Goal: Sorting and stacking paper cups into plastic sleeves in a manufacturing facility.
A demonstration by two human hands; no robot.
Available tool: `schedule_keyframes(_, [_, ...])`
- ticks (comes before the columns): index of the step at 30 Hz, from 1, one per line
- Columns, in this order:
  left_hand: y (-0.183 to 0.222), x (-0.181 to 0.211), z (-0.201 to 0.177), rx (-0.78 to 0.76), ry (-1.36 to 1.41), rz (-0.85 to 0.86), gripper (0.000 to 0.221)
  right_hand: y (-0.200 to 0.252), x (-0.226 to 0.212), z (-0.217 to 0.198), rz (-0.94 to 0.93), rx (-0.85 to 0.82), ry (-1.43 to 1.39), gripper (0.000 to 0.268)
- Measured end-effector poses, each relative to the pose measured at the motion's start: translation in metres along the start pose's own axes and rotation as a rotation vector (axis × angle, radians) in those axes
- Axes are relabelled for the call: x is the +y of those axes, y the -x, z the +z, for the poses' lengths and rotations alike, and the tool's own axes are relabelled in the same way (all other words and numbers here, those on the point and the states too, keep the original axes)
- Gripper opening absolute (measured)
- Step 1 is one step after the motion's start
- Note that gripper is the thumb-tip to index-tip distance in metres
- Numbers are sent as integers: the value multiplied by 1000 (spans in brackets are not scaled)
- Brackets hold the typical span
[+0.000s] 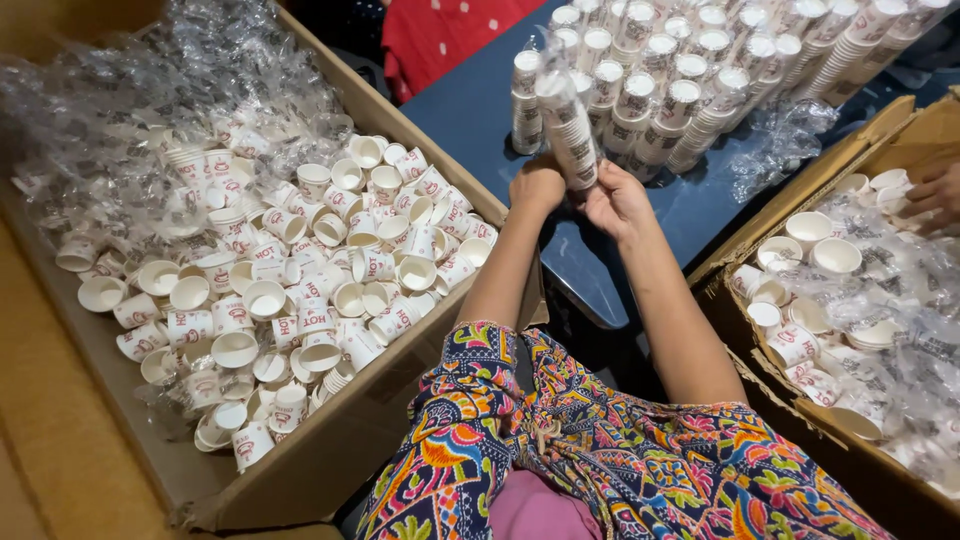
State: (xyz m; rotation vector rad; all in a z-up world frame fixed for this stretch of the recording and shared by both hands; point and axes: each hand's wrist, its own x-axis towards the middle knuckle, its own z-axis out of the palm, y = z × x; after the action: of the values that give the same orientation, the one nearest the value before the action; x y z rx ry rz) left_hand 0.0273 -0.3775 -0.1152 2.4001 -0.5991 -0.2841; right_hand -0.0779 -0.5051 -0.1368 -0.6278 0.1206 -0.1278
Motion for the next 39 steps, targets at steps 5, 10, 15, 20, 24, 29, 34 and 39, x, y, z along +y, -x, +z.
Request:
schedule_keyframes(5, [16, 19, -22, -8, 34, 146, 33, -3, 2, 14, -189, -89, -165, 37])
schedule_keyframes(10, [36, 14, -38, 189, 113, 458, 35, 15, -6, 56, -189, -187, -178, 38])
schedule_keyframes(15, [27, 30, -34, 190, 6, 235, 27, 26, -19, 69, -172, -223, -102, 41])
schedule_keyframes(20, [16, 8, -17, 239, 293, 393, 34, 27, -36, 74, -180, -240, 191, 34])
schedule_keyframes(24, [-44, -31, 26, -390, 1096, 221, 71, 31, -67, 94, -198, -214, 509, 13])
schedule_keyframes(29, [26, 14, -53, -1021, 1450, 275, 97, 67, -112, 160, -390, -185, 1080, 12])
schedule_keyframes(34, [31, 8, -60, -1067, 1365, 443, 108, 81, -126, 196, -566, -105, 1645, 17])
schedule_keyframes(39, [14, 1, -43, -771, 1435, 418, 103, 75, -123, 189, -1031, -121, 1923, 3])
